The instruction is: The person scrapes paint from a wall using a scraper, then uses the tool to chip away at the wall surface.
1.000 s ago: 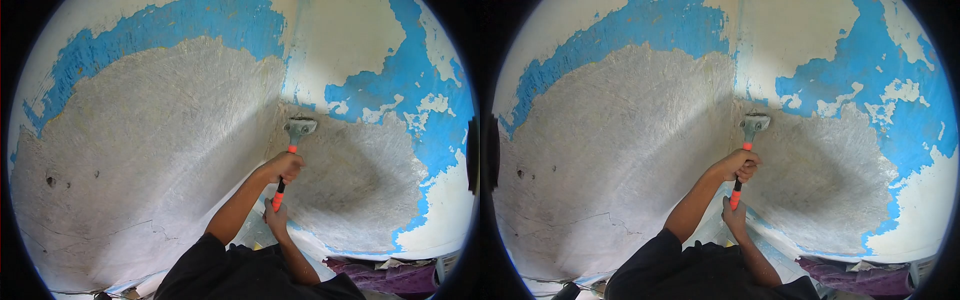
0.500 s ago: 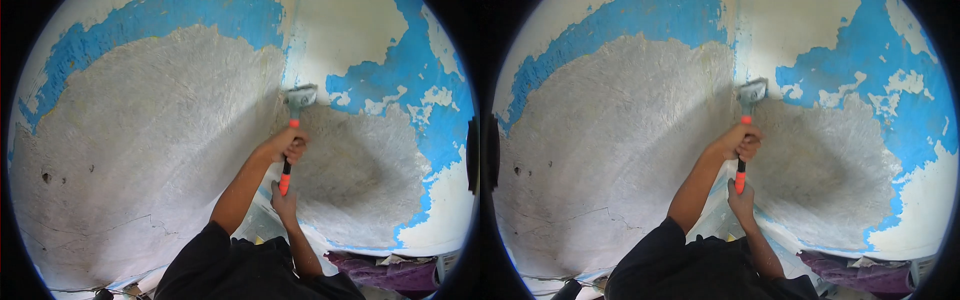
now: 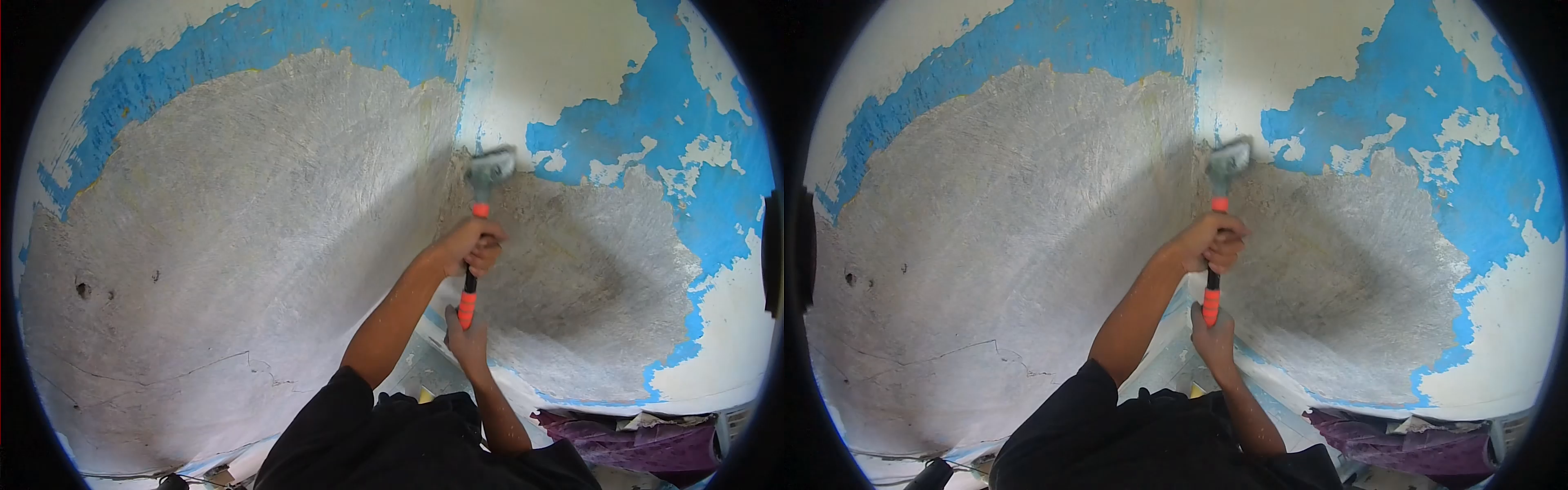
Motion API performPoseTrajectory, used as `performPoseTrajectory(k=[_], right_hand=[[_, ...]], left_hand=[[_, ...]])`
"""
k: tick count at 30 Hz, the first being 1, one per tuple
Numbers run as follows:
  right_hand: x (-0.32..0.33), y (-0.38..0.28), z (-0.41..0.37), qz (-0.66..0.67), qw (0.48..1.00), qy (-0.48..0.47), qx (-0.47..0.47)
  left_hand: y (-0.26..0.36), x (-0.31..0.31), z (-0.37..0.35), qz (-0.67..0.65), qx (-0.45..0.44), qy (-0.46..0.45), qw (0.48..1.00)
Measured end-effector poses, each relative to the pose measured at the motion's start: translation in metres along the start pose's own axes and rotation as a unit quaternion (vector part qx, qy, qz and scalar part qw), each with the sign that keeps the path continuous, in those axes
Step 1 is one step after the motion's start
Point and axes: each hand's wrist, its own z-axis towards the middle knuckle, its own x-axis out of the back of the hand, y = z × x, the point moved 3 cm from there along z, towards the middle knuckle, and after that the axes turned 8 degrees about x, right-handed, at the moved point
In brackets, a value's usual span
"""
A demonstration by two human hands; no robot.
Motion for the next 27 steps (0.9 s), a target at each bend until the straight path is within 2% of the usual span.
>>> performPoseTrajectory(k=[1, 4, 7, 10, 13, 16, 19, 22, 25, 27], right_hand=[[0.002, -0.001, -0.007, 0.000, 1.000, 0.003, -0.023], [0.004, -0.007, 0.005, -0.033, 0.999, -0.020, 0.009], [-0.002, -0.003, 0.018, -0.021, 0.999, -0.019, 0.041], [0.003, 0.002, 0.010, -0.029, 0.996, -0.011, 0.080], [0.001, 0.007, -0.002, 0.002, 1.000, 0.012, 0.011], [0.002, -0.019, 0.022, -0.019, 0.999, -0.038, -0.021], [0.007, 0.004, 0.026, -0.057, 0.996, -0.011, 0.074], [0.010, 0.001, -0.002, -0.007, 1.000, 0.006, -0.010], [0.013, 0.007, 0.015, -0.066, 0.997, -0.004, 0.050], [0.007, 0.019, 0.035, -0.042, 0.997, -0.030, 0.058]], left_hand=[[-0.006, -0.001, 0.003, -0.006, 0.022, -0.015, 1.000], [-0.001, 0.012, 0.008, -0.035, 0.001, -0.016, 0.999], [0.018, 0.012, -0.002, -0.009, -0.027, -0.010, 1.000], [0.004, 0.008, 0.001, -0.018, -0.029, 0.013, 0.999], [-0.008, -0.001, 0.004, 0.007, 0.010, -0.001, 1.000], [0.017, 0.017, 0.001, -0.007, -0.029, -0.017, 0.999], [0.012, 0.013, 0.000, -0.005, -0.053, 0.015, 0.998], [-0.010, 0.003, 0.009, 0.004, 0.009, -0.037, 0.999], [-0.004, 0.010, 0.012, -0.027, -0.019, 0.014, 0.999], [0.013, 0.015, 0.004, -0.005, -0.049, 0.002, 0.999]])
